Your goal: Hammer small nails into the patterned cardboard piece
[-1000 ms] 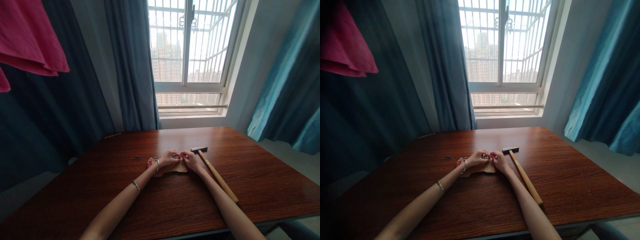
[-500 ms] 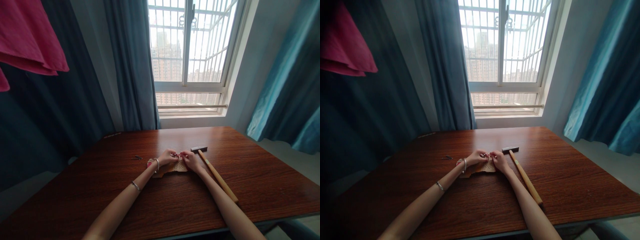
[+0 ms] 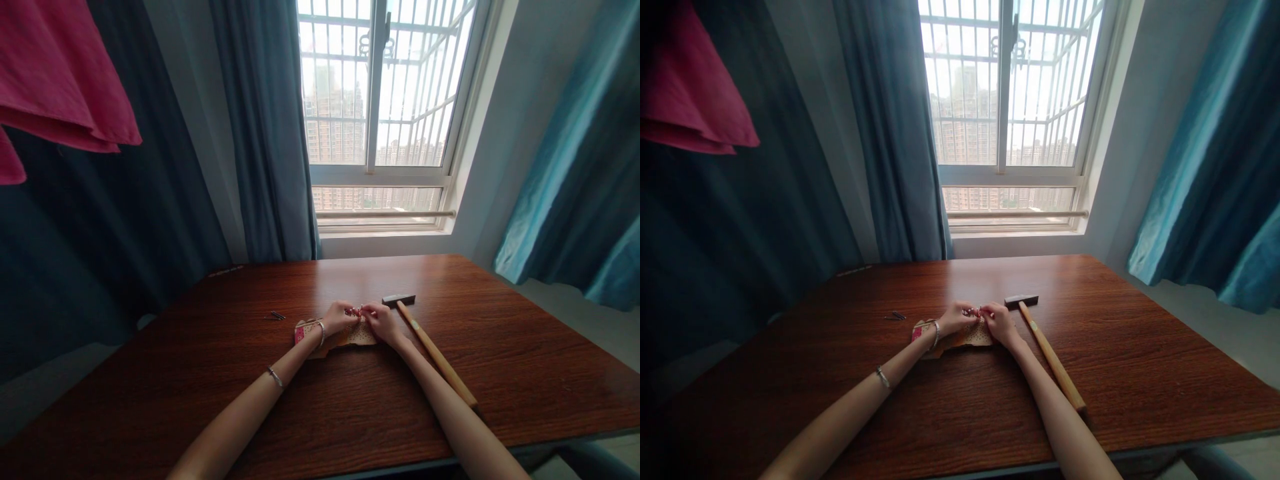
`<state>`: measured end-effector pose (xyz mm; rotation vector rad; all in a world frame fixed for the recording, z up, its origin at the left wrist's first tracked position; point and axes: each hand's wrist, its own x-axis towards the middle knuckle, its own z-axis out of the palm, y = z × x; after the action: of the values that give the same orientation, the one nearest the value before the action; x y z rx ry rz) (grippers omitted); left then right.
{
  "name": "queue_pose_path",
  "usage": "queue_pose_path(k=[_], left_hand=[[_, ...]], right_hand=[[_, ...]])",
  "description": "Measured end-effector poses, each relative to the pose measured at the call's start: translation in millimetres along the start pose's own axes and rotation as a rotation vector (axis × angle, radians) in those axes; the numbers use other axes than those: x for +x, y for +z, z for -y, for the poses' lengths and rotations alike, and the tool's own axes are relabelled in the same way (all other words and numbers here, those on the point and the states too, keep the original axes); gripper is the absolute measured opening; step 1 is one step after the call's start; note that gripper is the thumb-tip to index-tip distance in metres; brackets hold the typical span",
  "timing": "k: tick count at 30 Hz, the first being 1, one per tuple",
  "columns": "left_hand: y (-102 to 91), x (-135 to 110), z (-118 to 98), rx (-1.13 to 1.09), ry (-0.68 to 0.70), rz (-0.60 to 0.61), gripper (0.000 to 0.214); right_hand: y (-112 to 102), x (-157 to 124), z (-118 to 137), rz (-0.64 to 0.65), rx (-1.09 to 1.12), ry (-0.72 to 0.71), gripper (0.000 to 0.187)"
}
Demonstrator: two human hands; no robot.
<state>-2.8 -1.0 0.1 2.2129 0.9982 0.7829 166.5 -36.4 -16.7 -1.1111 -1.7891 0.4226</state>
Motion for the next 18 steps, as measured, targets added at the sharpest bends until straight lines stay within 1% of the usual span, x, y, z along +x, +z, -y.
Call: queue_pose_path(k=[3,5,7,9,11,13,14,15,18], left_hand=[[-5.4,-0.3,-2.5,-0.006,-0.012,0.04,0.024],[-14.4,-0.7,-4.7,-0.046,-0.018,0.092,0.031],[-26.8,-1.7,-7.8,-0.076,-0.023,0.117,0.041],[-39.1,-4.1,-12.3,-0.047,-0.001,0.064,0.044],[-46.7,-8.6,-17.6,0.018,0.027,-0.069,0.038],[-46.9,-15.1,-21.8,0.075,0.033,-0.194,0.031],[-44.3,-18.8,-22.9,0.095,0.033,-0.225,0.031],[-40.4,-22.4,-23.2,0.113,0.035,-0.225,0.033],[-26.4,-30.4,-19.9,0.173,0.034,-0.16,0.041]], right_hand=[[-0.9,-0.3,1.3,-0.003,-0.003,0.005,0.018],[-1.4,-0.3,1.6,-0.009,-0.003,0.008,0.018],[-1.5,-0.2,1.1,-0.012,-0.001,0.009,0.018],[-1.5,0.2,0.3,-0.009,0.001,0.009,0.017],[-1.5,0.7,-0.2,-0.004,0.0,0.007,0.017],[-1.6,0.8,-0.2,0.0,-0.003,0.007,0.017],[-1.7,0.7,0.0,0.001,-0.004,0.007,0.017],[-1.9,0.5,0.5,0.001,-0.007,0.006,0.017],[-2.6,-0.6,2.6,-0.003,-0.019,0.002,0.018]])
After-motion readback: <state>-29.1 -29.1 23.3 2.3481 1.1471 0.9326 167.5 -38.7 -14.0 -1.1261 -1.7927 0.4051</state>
